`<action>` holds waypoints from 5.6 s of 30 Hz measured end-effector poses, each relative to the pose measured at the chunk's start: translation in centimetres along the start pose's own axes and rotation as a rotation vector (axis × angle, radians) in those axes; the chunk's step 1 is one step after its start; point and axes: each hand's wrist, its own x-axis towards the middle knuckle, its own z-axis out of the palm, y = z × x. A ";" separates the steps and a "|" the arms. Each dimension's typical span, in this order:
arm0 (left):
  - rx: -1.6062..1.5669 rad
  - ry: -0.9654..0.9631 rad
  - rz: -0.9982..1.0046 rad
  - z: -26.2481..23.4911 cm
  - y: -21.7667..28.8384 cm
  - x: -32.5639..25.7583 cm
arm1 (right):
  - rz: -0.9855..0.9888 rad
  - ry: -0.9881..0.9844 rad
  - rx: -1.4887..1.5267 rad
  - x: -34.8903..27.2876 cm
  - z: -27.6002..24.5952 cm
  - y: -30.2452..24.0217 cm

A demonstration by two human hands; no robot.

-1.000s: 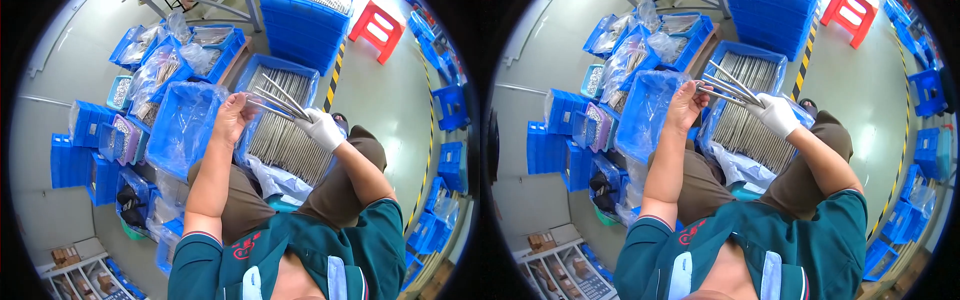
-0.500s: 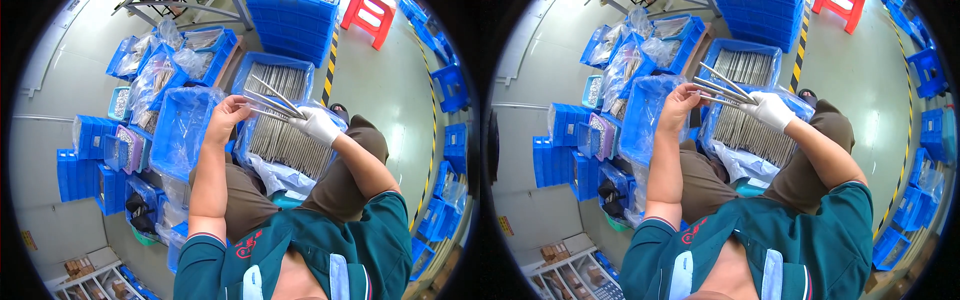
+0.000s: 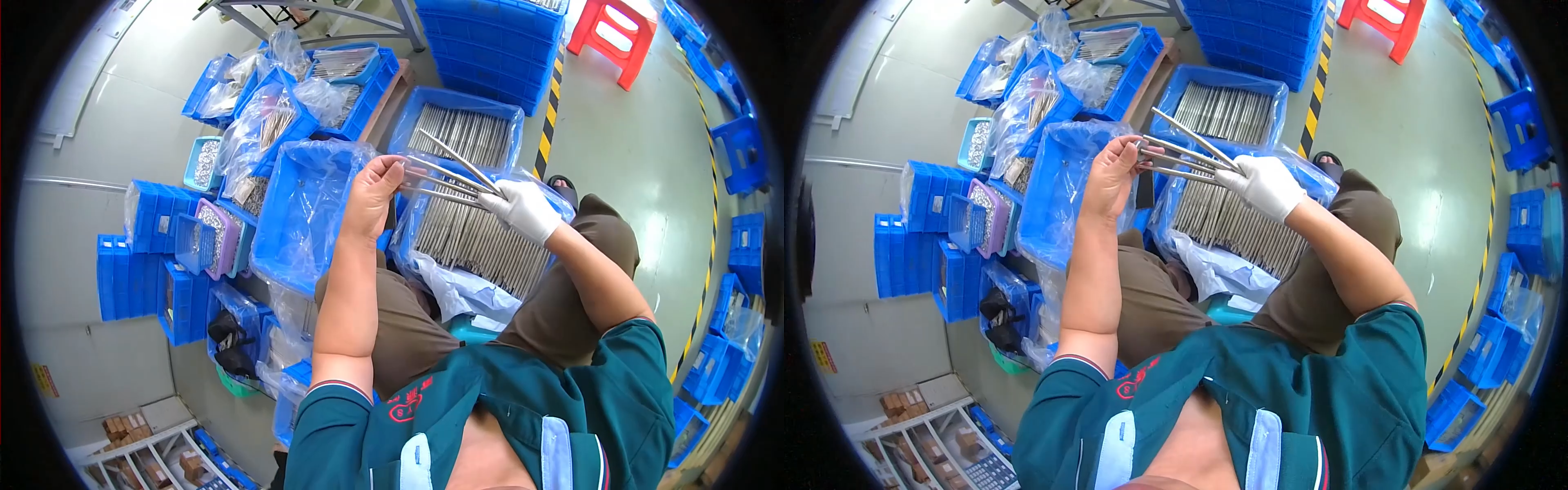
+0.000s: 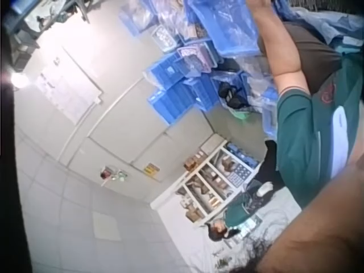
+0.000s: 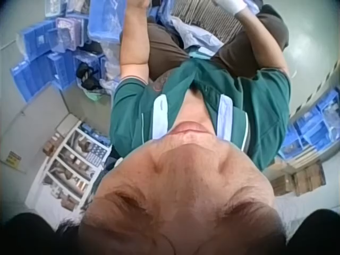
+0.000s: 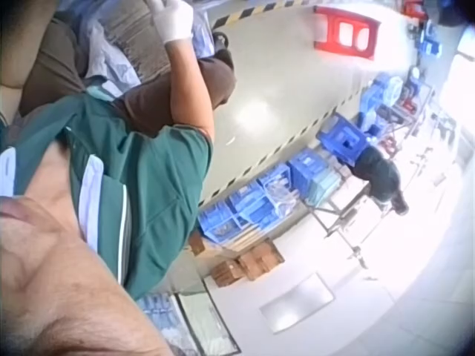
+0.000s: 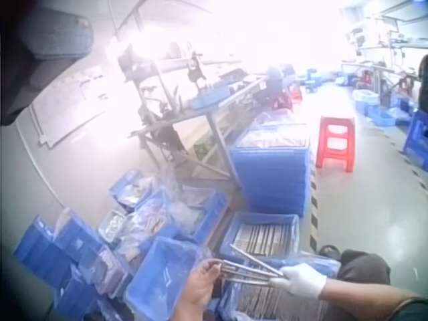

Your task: Inspecting and sorting long metal rods into different blue bins on a factory floor.

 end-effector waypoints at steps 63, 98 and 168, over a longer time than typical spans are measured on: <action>0.204 -0.005 -0.062 -0.8 0.7 -0.3 | -0.120 -0.177 -0.185 -1.0 1.6 0.8; -0.089 0.362 -0.091 -1.8 1.8 1.6 | 0.938 0.052 1.669 22.8 7.0 24.5; -0.158 0.398 -0.065 -3.1 2.4 -2.2 | 0.784 0.034 -0.404 1.2 14.3 16.1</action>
